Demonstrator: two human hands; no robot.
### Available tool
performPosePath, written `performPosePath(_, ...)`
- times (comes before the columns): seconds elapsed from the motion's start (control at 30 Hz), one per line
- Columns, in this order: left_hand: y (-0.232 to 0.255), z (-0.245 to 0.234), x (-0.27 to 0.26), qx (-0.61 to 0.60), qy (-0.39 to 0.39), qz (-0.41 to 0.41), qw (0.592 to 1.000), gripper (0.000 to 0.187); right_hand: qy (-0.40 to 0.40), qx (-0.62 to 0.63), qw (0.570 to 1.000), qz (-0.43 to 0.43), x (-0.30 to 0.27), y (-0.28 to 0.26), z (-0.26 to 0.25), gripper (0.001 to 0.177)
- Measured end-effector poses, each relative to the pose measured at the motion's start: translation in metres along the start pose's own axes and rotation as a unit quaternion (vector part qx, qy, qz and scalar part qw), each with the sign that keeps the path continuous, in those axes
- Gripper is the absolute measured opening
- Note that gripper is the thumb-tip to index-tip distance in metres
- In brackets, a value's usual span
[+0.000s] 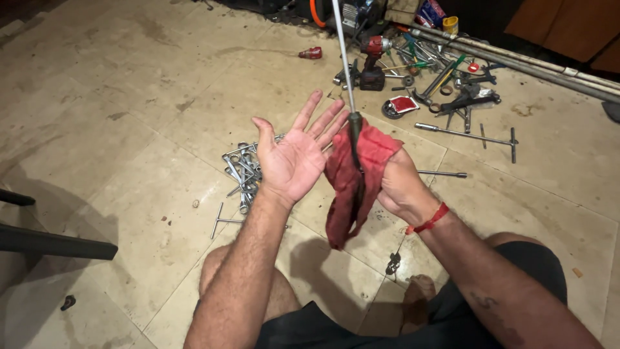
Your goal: Cleaning and wiping down various mechanical tools with a red cloth.
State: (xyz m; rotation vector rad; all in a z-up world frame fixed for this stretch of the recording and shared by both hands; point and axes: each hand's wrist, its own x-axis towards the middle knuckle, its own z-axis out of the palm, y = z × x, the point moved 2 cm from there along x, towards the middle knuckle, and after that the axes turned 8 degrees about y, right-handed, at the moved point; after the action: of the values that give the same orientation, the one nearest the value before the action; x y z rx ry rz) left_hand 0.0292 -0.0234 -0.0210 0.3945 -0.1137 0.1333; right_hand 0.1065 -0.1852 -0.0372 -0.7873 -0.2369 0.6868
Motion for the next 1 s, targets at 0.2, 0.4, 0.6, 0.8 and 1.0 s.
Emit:
performPosePath(0.2, 0.001, -0.003, 0.001, -0.015, -0.031, 0.004, 0.999, 0.114, -0.005, -0.060, 0.998, -0.034, 0.002, 0.018, -0.014, 0.031)
performPosePath(0.4, 0.000, -0.003, 0.004, 0.080, 0.017, 0.043, 0.996, 0.106, 0.034, -0.098, 0.991, -0.087, -0.004, 0.019, 0.006, 0.023)
performPosePath(0.6, -0.007, -0.027, 0.010, 0.338, 0.138, 0.189, 0.911, 0.057, 0.023, -0.195, 0.972, -0.127, -0.009, 0.034, -0.009, 0.028)
performPosePath(0.8, -0.005, -0.049, 0.014, 0.392, 0.218, 0.250, 0.858, 0.031, 0.026, -0.182, 0.978, -0.095, -0.016, 0.034, 0.005, 0.020)
performPosePath(1.0, -0.015, -0.056, 0.016, 0.365, 0.244, 0.225, 0.870, 0.026, -0.057, -0.218, 0.973, -0.051, -0.021, 0.030, 0.015, 0.011)
